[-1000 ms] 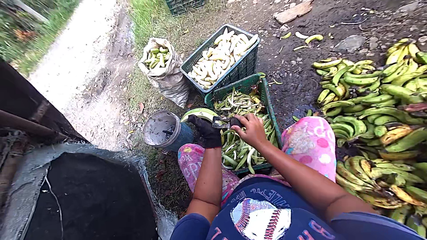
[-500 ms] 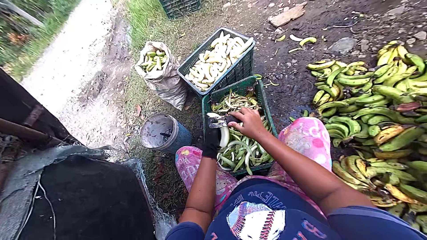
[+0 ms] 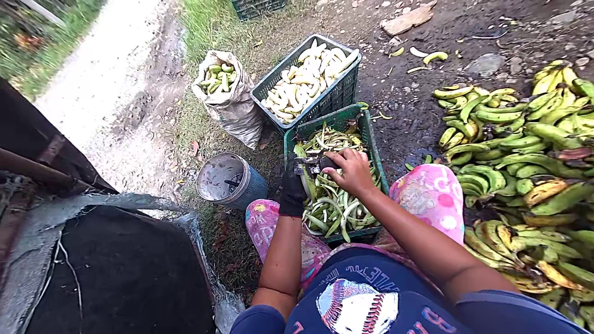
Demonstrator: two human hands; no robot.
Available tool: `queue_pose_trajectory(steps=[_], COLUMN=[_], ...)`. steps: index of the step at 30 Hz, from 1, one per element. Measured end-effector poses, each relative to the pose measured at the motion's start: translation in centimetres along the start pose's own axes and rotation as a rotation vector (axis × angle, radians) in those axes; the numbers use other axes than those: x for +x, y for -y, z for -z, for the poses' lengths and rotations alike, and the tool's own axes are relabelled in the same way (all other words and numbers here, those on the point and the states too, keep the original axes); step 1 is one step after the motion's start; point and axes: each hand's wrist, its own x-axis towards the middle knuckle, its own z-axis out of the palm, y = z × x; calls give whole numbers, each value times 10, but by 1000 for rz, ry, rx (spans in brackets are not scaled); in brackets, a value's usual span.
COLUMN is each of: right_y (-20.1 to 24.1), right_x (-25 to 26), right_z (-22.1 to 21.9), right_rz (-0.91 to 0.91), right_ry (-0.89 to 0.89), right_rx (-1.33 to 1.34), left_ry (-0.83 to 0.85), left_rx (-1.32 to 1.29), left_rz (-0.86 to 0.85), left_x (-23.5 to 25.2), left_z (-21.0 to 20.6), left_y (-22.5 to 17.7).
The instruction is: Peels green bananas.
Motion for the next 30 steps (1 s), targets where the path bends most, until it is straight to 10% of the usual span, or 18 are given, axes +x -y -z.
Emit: queue_pose_trajectory(steps=[7,14,20,27,30], right_y=[8,12,9,-1,-9], right_x=[68,-7,-28,47,34], right_z=[18,-1,-4,10,14], right_rz=[-332,77,164,-495,-228], right_ry=[311,192,21,284,371], right_rx=[136,113,-2,354,328], left_ry=[12,138,199,136,132], left_rx=[538,-540,-580,-500,-525], left_rz=[-152,142,155,-51,82], left_x=[-6,8,10,-4,3], left_z=[5,25,25,-5,13], left_y=[-7,10,16,11,8])
